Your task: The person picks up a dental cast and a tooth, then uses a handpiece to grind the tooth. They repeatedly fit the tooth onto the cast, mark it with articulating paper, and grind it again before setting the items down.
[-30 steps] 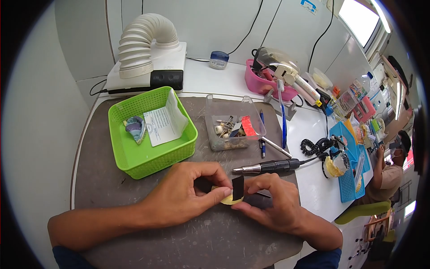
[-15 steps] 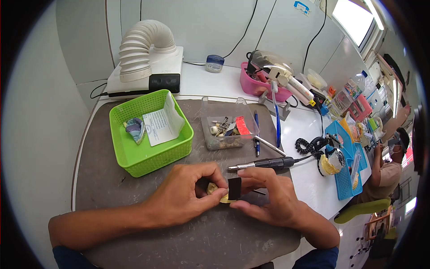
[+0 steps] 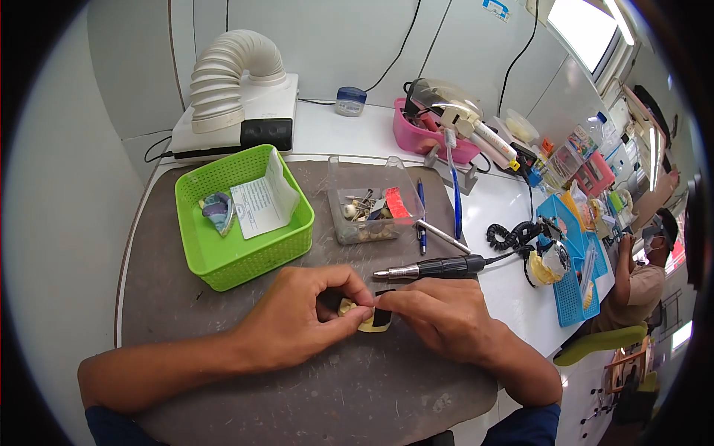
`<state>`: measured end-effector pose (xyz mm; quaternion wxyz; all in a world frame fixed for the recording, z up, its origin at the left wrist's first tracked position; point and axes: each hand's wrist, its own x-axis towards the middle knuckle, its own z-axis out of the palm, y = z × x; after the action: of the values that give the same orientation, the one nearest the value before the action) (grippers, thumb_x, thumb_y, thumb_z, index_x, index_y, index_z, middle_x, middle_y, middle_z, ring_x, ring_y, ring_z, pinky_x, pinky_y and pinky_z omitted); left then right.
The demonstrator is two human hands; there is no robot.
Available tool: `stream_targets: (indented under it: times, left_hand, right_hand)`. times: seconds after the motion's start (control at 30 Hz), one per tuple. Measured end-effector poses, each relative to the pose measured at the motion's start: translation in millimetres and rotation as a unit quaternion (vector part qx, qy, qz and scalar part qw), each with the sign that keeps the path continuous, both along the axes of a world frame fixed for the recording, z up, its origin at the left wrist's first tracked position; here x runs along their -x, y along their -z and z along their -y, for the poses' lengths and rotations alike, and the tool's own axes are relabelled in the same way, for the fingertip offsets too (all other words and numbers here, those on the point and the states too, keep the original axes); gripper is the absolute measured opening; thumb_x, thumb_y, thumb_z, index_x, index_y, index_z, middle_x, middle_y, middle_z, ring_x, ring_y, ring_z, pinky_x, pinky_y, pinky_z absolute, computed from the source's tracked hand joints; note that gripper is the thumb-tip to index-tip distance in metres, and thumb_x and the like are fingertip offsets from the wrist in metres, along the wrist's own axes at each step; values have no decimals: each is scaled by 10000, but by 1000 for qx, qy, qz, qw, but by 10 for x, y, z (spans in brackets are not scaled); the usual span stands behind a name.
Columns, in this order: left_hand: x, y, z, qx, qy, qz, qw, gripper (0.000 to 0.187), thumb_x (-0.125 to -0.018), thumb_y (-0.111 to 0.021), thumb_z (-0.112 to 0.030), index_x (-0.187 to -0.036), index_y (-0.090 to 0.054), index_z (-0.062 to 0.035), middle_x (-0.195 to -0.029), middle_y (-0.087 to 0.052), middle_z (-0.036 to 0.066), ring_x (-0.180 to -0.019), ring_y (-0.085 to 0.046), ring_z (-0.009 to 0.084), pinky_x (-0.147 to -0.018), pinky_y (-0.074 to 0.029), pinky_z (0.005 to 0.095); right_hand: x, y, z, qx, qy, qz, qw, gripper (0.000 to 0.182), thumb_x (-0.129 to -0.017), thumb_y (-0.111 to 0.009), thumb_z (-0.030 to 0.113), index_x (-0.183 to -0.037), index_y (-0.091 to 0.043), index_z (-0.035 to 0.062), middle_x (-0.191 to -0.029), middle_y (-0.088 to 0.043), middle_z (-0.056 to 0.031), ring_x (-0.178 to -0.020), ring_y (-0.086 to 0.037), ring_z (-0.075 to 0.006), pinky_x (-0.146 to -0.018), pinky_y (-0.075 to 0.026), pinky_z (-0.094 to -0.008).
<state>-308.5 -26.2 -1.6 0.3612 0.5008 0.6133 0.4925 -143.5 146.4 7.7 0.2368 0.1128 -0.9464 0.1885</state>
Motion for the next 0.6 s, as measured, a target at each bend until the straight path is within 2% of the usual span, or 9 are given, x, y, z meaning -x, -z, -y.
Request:
stream_targets:
  times: [0.5,0.6]
  left_hand:
    - [43,21,9,15,25,6,1000,159,-940,-714,-120,-1018,-679,14,-977,-698,51,-844,-650,63,-679,-557,226]
    - [77,45,17,1,39,3,999,138,-908,-741,-102,-998,-696,-7,-977,-709,67,-909,-676,109,-703,-564,251]
  right_hand:
    - [-2,16,5,6,-3,-1,1000,329,-796,-696,5,-1117,-676,75,-835,-687,-59,-717,-695,-237,-618,-563,-337]
    - [-13,3,16,3,-14,-6,1000,301,-789,-713,-16,-1079,-693,67,-860,-712,-75,-705,-706,-231,-595,-563,-328]
